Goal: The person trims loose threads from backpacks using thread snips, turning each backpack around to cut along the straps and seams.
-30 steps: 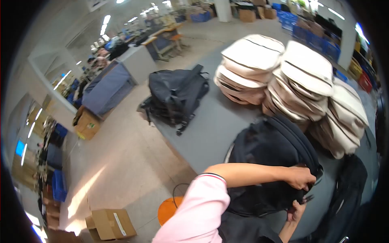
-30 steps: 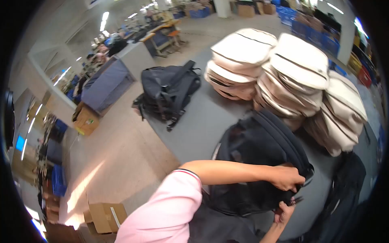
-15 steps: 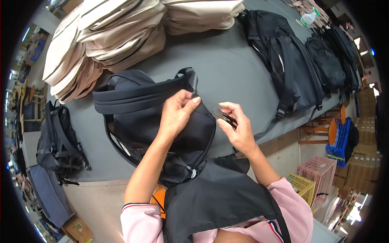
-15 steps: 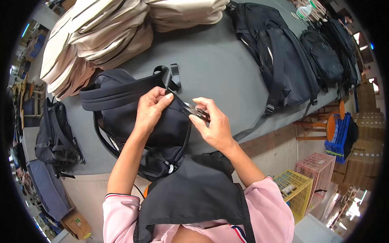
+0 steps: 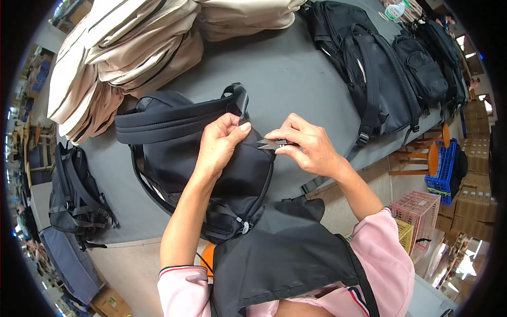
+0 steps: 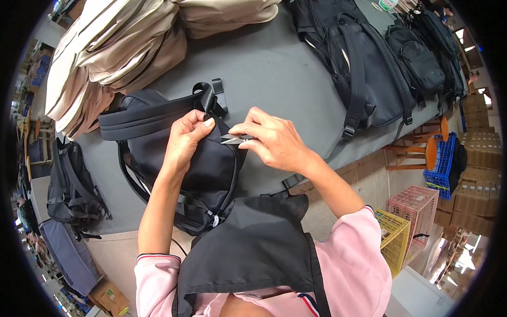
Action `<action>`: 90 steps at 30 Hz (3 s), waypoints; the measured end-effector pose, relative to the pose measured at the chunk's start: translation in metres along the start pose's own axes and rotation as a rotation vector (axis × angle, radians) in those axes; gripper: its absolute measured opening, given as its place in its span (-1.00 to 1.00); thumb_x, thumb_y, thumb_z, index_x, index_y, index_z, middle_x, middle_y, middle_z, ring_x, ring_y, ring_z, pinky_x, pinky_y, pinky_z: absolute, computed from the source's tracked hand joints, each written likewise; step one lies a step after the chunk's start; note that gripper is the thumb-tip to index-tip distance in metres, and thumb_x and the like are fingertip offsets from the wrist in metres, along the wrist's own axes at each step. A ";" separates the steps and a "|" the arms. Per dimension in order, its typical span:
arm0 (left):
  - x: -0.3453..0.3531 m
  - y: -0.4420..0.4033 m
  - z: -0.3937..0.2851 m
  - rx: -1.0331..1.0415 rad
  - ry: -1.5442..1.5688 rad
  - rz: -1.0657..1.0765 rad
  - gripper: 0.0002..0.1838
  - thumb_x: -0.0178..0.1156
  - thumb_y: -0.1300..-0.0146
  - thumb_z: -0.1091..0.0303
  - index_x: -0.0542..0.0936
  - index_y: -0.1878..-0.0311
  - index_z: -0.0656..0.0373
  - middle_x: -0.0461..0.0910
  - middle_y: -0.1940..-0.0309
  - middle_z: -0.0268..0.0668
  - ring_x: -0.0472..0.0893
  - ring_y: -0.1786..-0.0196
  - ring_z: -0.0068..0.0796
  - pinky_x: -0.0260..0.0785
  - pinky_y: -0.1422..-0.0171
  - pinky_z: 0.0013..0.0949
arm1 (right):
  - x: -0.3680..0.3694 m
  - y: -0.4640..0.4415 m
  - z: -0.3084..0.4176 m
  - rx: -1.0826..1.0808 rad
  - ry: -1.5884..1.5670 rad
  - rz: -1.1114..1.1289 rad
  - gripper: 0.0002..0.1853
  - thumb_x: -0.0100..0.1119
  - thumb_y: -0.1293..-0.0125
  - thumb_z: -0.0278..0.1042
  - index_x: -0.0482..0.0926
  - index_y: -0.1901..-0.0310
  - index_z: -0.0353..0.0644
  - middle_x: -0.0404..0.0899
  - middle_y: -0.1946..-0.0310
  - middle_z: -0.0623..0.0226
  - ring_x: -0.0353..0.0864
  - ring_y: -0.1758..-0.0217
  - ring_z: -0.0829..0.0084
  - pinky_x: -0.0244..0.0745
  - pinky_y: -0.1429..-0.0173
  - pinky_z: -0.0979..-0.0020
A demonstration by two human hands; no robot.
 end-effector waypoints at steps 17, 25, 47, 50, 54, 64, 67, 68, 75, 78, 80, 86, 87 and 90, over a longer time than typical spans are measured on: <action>0.008 0.002 -0.004 0.001 0.001 0.017 -0.88 0.21 -0.24 0.40 0.53 0.34 0.24 0.51 0.56 -0.51 0.36 0.48 -0.81 0.20 0.36 -0.65 | -0.014 0.013 0.008 -0.103 0.107 -0.090 -0.70 0.33 0.05 -0.45 0.65 0.19 -0.06 0.47 0.46 0.42 0.45 0.49 0.38 0.38 0.37 0.38; 0.010 0.006 -0.008 0.004 0.051 0.030 -0.89 0.21 -0.25 0.41 0.52 0.33 0.22 0.53 0.53 -0.49 0.38 0.47 -0.81 0.22 0.34 -0.66 | -0.009 0.010 0.028 -0.225 0.334 -0.084 -0.69 0.33 0.06 -0.46 0.64 0.19 -0.02 0.47 0.46 0.47 0.40 0.53 0.43 0.32 0.41 0.43; 0.018 0.009 -0.005 -0.037 0.075 0.109 -0.86 0.24 -0.24 0.39 0.46 0.34 0.16 0.47 0.51 -0.54 0.38 0.44 -0.81 0.25 0.29 -0.66 | 0.021 -0.007 0.000 -0.076 -0.270 0.095 -0.82 0.16 -0.09 -0.63 0.52 0.25 -0.20 0.40 0.35 0.29 0.51 0.33 0.37 0.43 0.29 0.32; 0.020 0.009 -0.002 -0.064 0.076 0.109 -0.86 0.24 -0.23 0.40 0.46 0.35 0.15 0.47 0.50 -0.55 0.38 0.43 -0.81 0.24 0.25 -0.67 | 0.026 -0.008 0.005 -0.039 -0.261 0.279 -0.91 0.13 -0.11 -0.56 0.43 0.36 -0.23 0.34 0.42 0.29 0.44 0.39 0.36 0.34 0.33 0.26; 0.015 0.009 -0.003 -0.008 0.074 0.107 -0.88 0.23 -0.24 0.41 0.48 0.33 0.18 0.47 0.50 -0.54 0.37 0.42 -0.81 0.22 0.25 -0.67 | 0.024 0.013 -0.023 0.098 -0.616 0.278 -0.87 0.16 -0.10 -0.55 0.37 0.40 -0.28 0.30 0.44 0.36 0.25 0.50 0.51 0.24 0.39 0.44; 0.019 0.005 -0.002 -0.005 0.026 0.120 -0.89 0.20 -0.25 0.42 0.50 0.30 0.24 0.55 0.47 -0.47 0.42 0.40 -0.79 0.26 0.24 -0.65 | -0.005 0.040 -0.002 -0.065 0.086 -0.275 -0.76 0.32 -0.02 -0.39 0.57 0.21 -0.06 0.44 0.42 0.41 0.45 0.51 0.36 0.35 0.41 0.39; 0.020 0.005 -0.003 -0.006 0.027 0.119 -0.90 0.20 -0.26 0.42 0.50 0.30 0.24 0.55 0.46 -0.46 0.43 0.40 -0.78 0.27 0.23 -0.65 | -0.001 0.040 0.002 -0.112 0.149 -0.284 -0.76 0.32 -0.02 -0.37 0.60 0.22 -0.06 0.44 0.44 0.41 0.43 0.53 0.39 0.33 0.42 0.39; 0.020 0.005 -0.003 -0.009 0.024 0.124 -0.90 0.20 -0.26 0.43 0.50 0.30 0.24 0.56 0.46 -0.46 0.43 0.40 -0.78 0.27 0.22 -0.65 | 0.000 0.039 0.004 -0.112 0.166 -0.274 -0.76 0.32 -0.02 -0.37 0.60 0.22 -0.06 0.44 0.44 0.42 0.43 0.53 0.39 0.33 0.42 0.39; 0.023 0.004 -0.002 0.006 0.040 0.127 -0.92 0.19 -0.27 0.44 0.51 0.29 0.24 0.56 0.45 -0.44 0.45 0.38 -0.77 0.29 0.21 -0.64 | 0.002 0.043 0.010 -0.120 0.215 -0.301 -0.76 0.32 -0.01 -0.37 0.59 0.22 -0.11 0.45 0.46 0.42 0.44 0.52 0.38 0.35 0.41 0.41; 0.027 0.005 -0.004 -0.040 0.047 0.135 -0.84 0.24 -0.22 0.42 0.42 0.30 0.16 0.42 0.48 -0.57 0.35 0.38 -0.82 0.21 0.18 -0.68 | 0.006 0.044 0.000 -0.050 0.103 -0.284 -0.80 0.31 -0.05 -0.39 0.58 0.25 -0.15 0.43 0.45 0.41 0.48 0.48 0.43 0.38 0.38 0.45; 0.029 0.007 -0.007 0.052 -0.028 0.124 -0.82 0.24 -0.22 0.41 0.40 0.29 0.17 0.47 0.44 -0.50 0.41 0.33 -0.77 0.24 0.13 -0.65 | 0.008 0.046 -0.011 0.069 -0.159 -0.312 -0.84 0.29 -0.11 -0.41 0.57 0.26 -0.18 0.42 0.43 0.41 0.49 0.43 0.49 0.38 0.36 0.49; 0.032 0.039 -0.026 0.434 -0.232 -0.017 -0.77 0.04 -0.38 0.23 0.44 0.22 0.23 0.63 0.30 -0.22 0.51 -0.04 -0.40 0.24 -0.20 -0.33 | 0.073 0.053 -0.031 0.497 -1.268 -0.238 -0.71 0.23 -0.22 -0.47 0.39 0.07 -0.27 0.33 0.39 0.50 0.34 0.36 0.72 0.29 0.33 0.63; 0.031 0.045 -0.023 0.431 -0.068 -0.079 -0.78 -0.01 -0.40 0.24 0.45 0.22 0.22 0.62 0.29 -0.18 0.50 -0.07 -0.36 0.23 -0.22 -0.30 | 0.083 0.055 -0.027 0.482 -1.226 -0.245 -0.70 0.25 -0.21 -0.47 0.37 0.08 -0.26 0.31 0.40 0.52 0.29 0.39 0.74 0.25 0.34 0.64; 0.016 0.058 -0.004 0.384 0.270 -0.218 -0.79 -0.09 -0.44 0.27 0.44 0.19 0.20 0.61 0.27 -0.09 0.53 -0.04 -0.23 0.25 -0.24 -0.19 | 0.113 0.066 -0.016 0.453 -1.047 -0.165 -0.66 0.31 -0.16 -0.47 0.35 0.11 -0.21 0.22 0.55 0.61 0.16 0.51 0.77 0.15 0.41 0.63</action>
Point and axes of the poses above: each hand's wrist, its own y-axis away from the middle knuckle, its own x-axis out of the palm, z = x × y, the point moved 7 cm from there along -y, towards the middle knuckle
